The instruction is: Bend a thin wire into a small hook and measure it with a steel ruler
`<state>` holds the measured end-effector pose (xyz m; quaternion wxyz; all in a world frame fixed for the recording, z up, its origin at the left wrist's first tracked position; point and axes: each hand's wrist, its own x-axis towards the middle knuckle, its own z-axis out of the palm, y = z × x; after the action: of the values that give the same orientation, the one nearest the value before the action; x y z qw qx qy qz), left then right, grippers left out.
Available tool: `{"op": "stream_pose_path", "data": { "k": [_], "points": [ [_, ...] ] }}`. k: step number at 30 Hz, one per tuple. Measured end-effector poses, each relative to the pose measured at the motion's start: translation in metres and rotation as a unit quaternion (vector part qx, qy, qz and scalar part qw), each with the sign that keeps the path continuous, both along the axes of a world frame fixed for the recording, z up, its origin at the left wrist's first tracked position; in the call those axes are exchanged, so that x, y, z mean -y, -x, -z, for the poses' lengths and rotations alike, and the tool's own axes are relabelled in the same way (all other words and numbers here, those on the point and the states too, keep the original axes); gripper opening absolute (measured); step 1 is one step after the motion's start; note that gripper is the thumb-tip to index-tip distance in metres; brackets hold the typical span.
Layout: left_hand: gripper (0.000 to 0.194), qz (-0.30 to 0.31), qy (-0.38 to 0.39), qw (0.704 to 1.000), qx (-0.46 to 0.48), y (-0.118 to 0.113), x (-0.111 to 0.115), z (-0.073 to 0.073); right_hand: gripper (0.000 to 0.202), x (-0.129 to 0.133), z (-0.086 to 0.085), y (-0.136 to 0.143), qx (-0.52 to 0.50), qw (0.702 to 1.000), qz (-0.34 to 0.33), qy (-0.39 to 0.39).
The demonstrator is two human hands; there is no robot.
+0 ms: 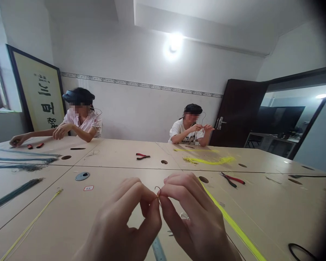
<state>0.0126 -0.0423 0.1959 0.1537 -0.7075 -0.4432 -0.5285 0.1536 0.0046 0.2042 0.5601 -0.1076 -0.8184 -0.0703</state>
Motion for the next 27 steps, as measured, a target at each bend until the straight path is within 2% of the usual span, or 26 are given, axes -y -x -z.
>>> {"op": "stream_pose_path", "data": {
  "k": [6,13,16,21,25,27],
  "points": [
    [0.018,0.019,0.022,0.999,0.016,0.000,0.001,0.003,0.012,-0.002,-0.001,0.000,-0.005,1.000,0.006,-0.019],
    [0.018,0.010,-0.015,0.999,0.035,-0.001,0.000,-0.003,0.011,0.000,-0.002,-0.003,-0.009,0.999,0.020,0.043],
    [0.017,0.012,-0.016,0.999,0.035,-0.001,0.001,-0.004,0.011,0.001,-0.003,-0.003,-0.009,0.998,0.004,0.065],
    [0.018,0.010,-0.018,0.999,0.025,0.000,0.000,-0.006,0.011,0.000,-0.002,-0.004,0.003,0.997,0.007,0.074],
    [0.017,-0.012,-0.021,0.999,0.027,0.003,0.000,-0.007,0.022,-0.003,0.002,-0.008,-0.030,0.995,0.070,0.068],
    [0.018,-0.019,-0.017,0.999,0.035,0.005,0.000,-0.008,0.033,-0.004,0.004,-0.010,-0.052,0.993,0.075,0.071]
  ]
}}
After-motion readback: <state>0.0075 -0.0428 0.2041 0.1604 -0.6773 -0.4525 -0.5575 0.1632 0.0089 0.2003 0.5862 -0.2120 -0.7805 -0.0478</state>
